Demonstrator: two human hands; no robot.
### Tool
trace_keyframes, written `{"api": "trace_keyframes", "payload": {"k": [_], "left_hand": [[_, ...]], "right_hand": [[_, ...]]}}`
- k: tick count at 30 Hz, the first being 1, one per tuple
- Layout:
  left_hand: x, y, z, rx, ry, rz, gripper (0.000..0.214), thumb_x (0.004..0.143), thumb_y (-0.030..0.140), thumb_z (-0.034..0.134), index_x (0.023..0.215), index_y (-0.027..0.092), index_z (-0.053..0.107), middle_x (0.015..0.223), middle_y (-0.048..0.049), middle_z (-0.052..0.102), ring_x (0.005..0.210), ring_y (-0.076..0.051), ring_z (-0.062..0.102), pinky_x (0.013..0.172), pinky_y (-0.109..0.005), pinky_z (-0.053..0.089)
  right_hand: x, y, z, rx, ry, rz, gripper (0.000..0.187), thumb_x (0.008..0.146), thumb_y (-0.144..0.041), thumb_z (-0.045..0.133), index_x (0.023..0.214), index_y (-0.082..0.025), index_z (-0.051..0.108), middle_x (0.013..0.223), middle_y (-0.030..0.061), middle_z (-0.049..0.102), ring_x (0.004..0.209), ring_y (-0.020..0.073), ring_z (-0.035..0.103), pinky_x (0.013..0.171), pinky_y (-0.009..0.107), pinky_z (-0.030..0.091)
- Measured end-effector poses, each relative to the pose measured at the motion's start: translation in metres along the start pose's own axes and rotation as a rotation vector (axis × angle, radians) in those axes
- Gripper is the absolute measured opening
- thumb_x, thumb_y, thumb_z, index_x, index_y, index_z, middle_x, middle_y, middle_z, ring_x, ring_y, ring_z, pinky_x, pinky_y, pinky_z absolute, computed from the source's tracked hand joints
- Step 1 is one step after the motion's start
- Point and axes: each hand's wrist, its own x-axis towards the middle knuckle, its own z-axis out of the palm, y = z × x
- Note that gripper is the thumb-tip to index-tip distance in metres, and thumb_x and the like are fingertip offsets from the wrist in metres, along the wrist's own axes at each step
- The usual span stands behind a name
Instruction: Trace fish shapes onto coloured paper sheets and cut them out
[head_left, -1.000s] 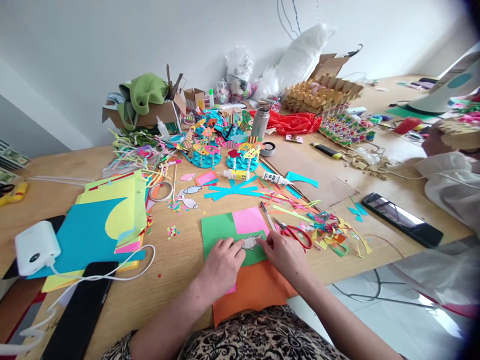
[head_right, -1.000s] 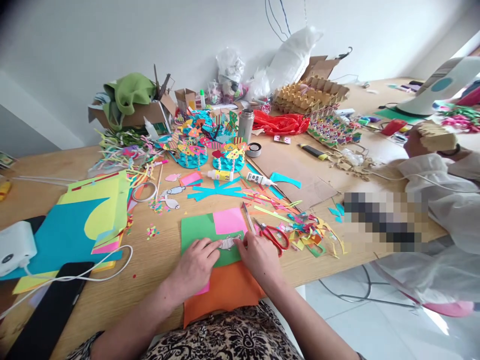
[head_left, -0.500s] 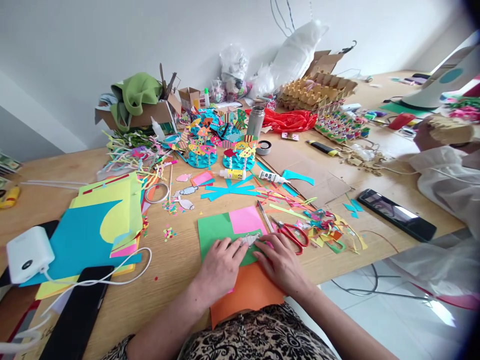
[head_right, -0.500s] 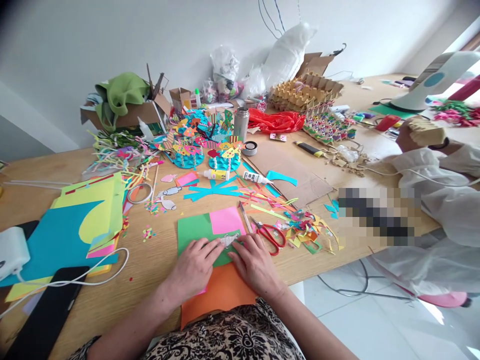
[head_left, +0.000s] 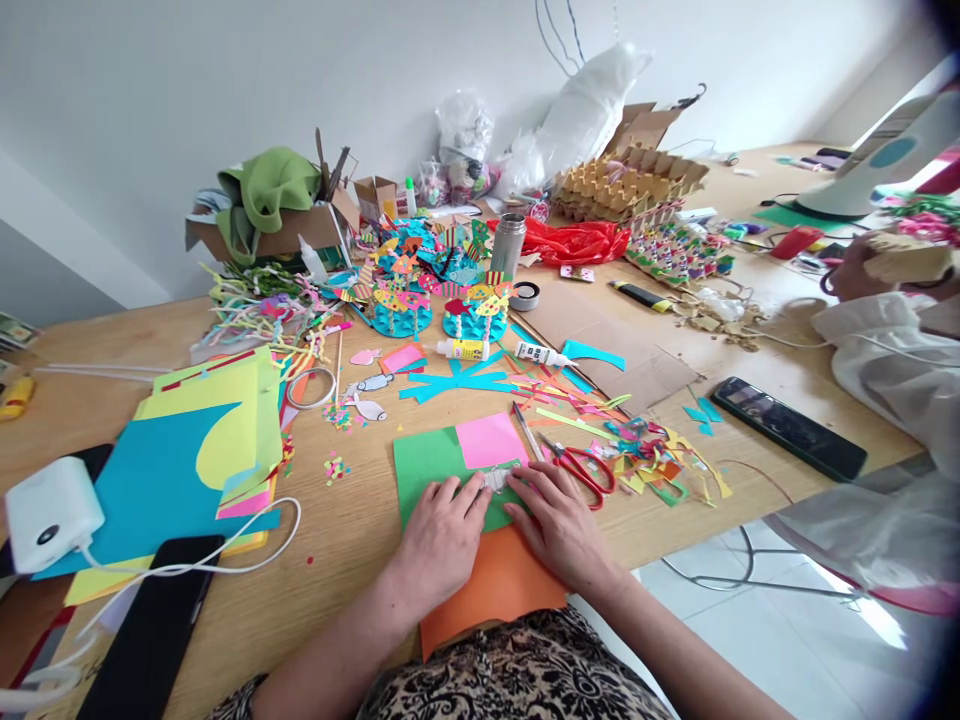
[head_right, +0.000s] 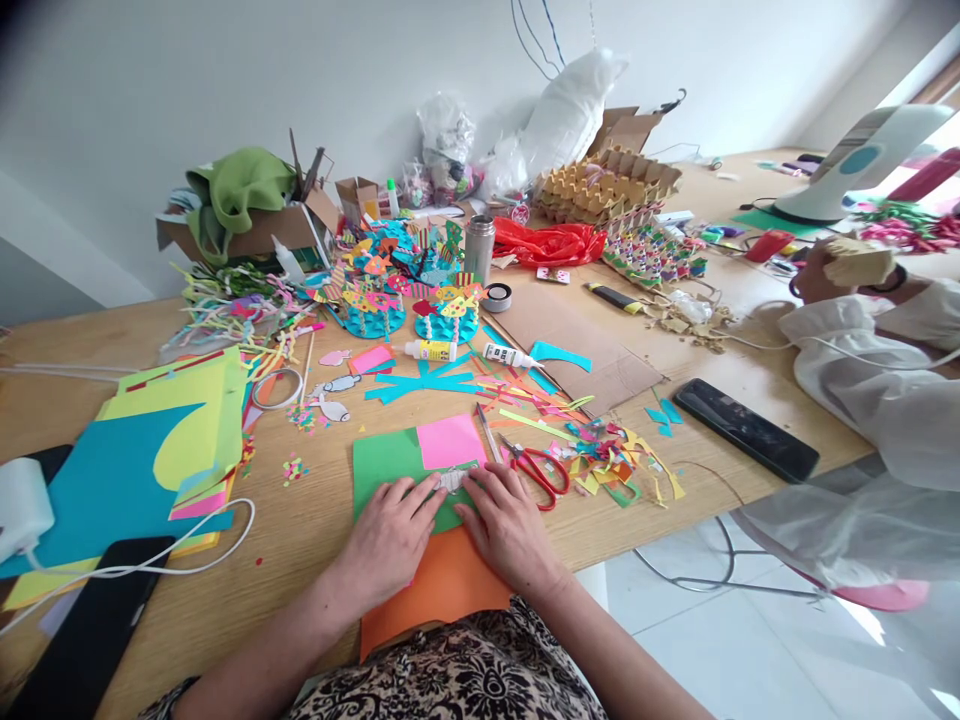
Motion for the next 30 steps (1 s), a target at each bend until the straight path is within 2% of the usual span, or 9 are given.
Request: {"api": "trace_keyframes", "payload": {"k": [13, 30], "left_hand": [[0.0003, -0.0002, 0.0027, 0.003, -0.01, 0.0, 0.043, 0.093, 0.018, 0.041, 0.135, 0.017, 0.048, 0.136, -0.0082, 0.052, 0.111, -0.024, 0.046, 0.088, -0.041, 0.042], [0.0002, -0.0001, 0.0001, 0.014, -0.025, 0.0, 0.042, 0.093, 0.018, 0.04, 0.135, 0.018, 0.048, 0.138, -0.008, 0.051, 0.113, -0.024, 0.047, 0.089, -0.04, 0.04]], "right_hand": [[-0.0001, 0.0002, -0.0006, 0.043, 0.033, 0.022, 0.021, 0.091, -0.026, 0.056, 0.107, -0.017, 0.067, 0.11, 0.0109, 0.069, 0.109, 0.0269, 0.056, 0.091, 0.045, 0.051], [-0.0003, -0.0001, -0.0039, 0.076, 0.047, 0.028, 0.01, 0.09, -0.017, 0.055, 0.091, -0.018, 0.065, 0.106, 0.0081, 0.071, 0.108, 0.0269, 0.056, 0.089, 0.047, 0.051]]}}
